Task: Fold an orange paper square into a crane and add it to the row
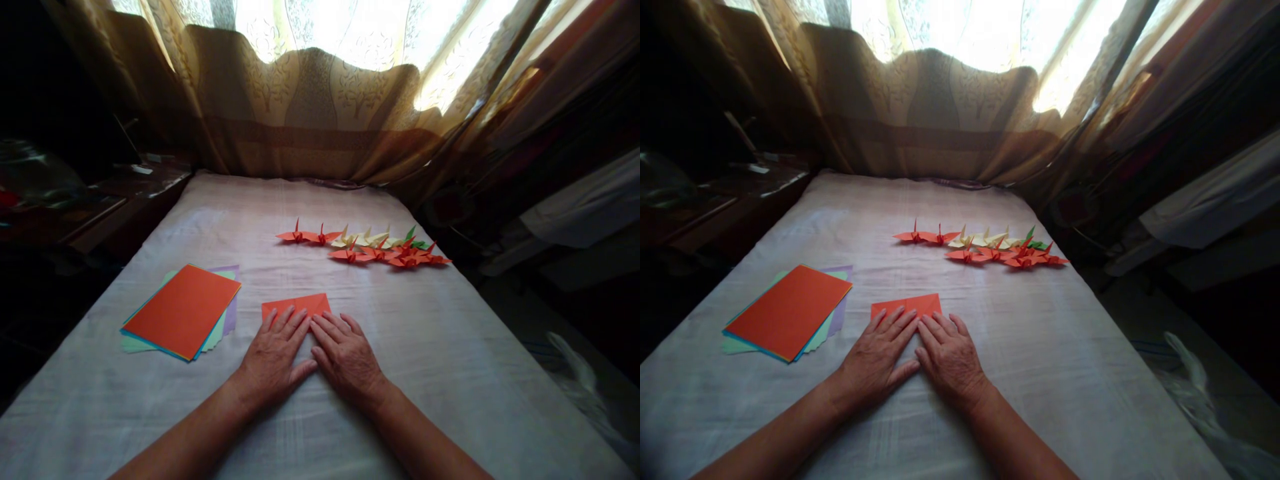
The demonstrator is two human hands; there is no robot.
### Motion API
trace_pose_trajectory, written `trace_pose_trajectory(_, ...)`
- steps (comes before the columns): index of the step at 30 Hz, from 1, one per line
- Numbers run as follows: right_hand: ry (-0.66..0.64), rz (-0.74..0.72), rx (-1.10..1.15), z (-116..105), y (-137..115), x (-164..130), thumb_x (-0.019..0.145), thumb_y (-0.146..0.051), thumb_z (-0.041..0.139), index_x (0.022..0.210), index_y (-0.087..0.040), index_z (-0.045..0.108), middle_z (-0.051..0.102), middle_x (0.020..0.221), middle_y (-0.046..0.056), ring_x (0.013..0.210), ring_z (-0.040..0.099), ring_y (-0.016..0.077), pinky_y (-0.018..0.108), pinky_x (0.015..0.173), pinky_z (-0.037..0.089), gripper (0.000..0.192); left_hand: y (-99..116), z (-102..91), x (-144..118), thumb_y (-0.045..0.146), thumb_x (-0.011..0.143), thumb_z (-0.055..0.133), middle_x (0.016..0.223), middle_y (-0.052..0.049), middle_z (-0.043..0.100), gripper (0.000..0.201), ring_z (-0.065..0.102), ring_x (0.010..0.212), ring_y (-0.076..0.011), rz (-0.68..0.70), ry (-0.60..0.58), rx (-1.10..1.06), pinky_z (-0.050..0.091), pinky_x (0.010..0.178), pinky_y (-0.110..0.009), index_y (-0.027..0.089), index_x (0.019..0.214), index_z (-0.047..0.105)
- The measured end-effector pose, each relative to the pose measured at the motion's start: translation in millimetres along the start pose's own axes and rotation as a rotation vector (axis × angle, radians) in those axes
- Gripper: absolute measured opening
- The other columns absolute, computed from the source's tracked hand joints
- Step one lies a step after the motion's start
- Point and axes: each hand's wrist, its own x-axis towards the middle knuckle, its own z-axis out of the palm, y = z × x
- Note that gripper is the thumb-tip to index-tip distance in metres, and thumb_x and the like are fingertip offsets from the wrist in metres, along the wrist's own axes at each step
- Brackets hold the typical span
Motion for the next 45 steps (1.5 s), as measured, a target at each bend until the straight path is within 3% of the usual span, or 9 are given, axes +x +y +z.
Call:
trace_pose_trajectory(6,-0.086,0.015,-0.040,-11,9,-12,0.097,-0.033,0.050,0.137,-0.021,0.055,0.056,0.141,0.007,0.131,0.050,0.0276,0.050,0.115,0.024,0.041,1,-3.4,1,0.059,0.092,0.049,0.146,-0.013,0.051,0.066,0.044,0.135,-0.0317,0.001,-0.043,0.012,0.026,0.115,-0.049,0.018,0.144,0.047)
trace_pose_trajectory(12,-0.094,0.092,-0.107,-19,18,-23,0.097,-0.032,0.051,0.135,-0.021,0.056,0.055,0.142,0.006,0.131,0.049,0.0295,0.052,0.112,0.026,0.040,0,-4.2,2,0.060,0.091,0.051,0.148,-0.013,0.049,0.069,0.041,0.137,-0.0326,-0.003,-0.068,-0.004,0.026,0.114,-0.049,0.018,0.145,0.045)
trace_pose_trajectory(19,-0.138,0.131,-0.153,-19,11,-18,0.098,-0.037,0.049,0.133,-0.019,0.058,0.056,0.141,0.008,0.133,0.047,0.0310,0.053,0.113,0.025,0.040,4,-13.6,6,0.058,0.090,0.054,0.152,-0.007,0.044,0.058,0.039,0.139,-0.0347,-0.038,-0.168,-0.029,0.027,0.113,-0.055,0.037,0.144,0.046)
trace_pose_trajectory(29,-0.190,0.212,-0.152,-20,7,-16,0.099,-0.038,0.046,0.136,-0.023,0.057,0.053,0.143,0.008,0.134,0.046,0.0304,0.055,0.113,0.023,0.041,-7,-23.4,7,0.061,0.092,0.048,0.157,-0.009,0.034,0.063,0.032,0.144,-0.0308,0.010,-0.294,-0.058,0.023,0.116,-0.053,0.034,0.148,0.039)
trace_pose_trajectory(35,-0.200,0.241,-0.126,-20,6,-16,0.099,-0.038,0.045,0.136,-0.023,0.056,0.052,0.145,0.007,0.135,0.044,0.0309,0.056,0.113,0.022,0.041,-22,-35.1,-8,0.063,0.094,0.042,0.158,-0.010,0.030,0.063,0.031,0.145,-0.0301,0.035,-0.352,-0.027,0.019,0.117,-0.055,0.033,0.149,0.037)
trace_pose_trajectory(45,-0.175,0.239,-0.137,-18,6,-17,0.099,-0.038,0.046,0.134,-0.024,0.058,0.054,0.143,0.008,0.134,0.046,0.0302,0.054,0.112,0.023,0.040,-53,-49.1,-48,0.067,0.093,0.038,0.156,-0.009,0.035,0.064,0.036,0.141,-0.0349,0.021,-0.330,0.018,0.020,0.114,-0.058,0.033,0.149,0.039)
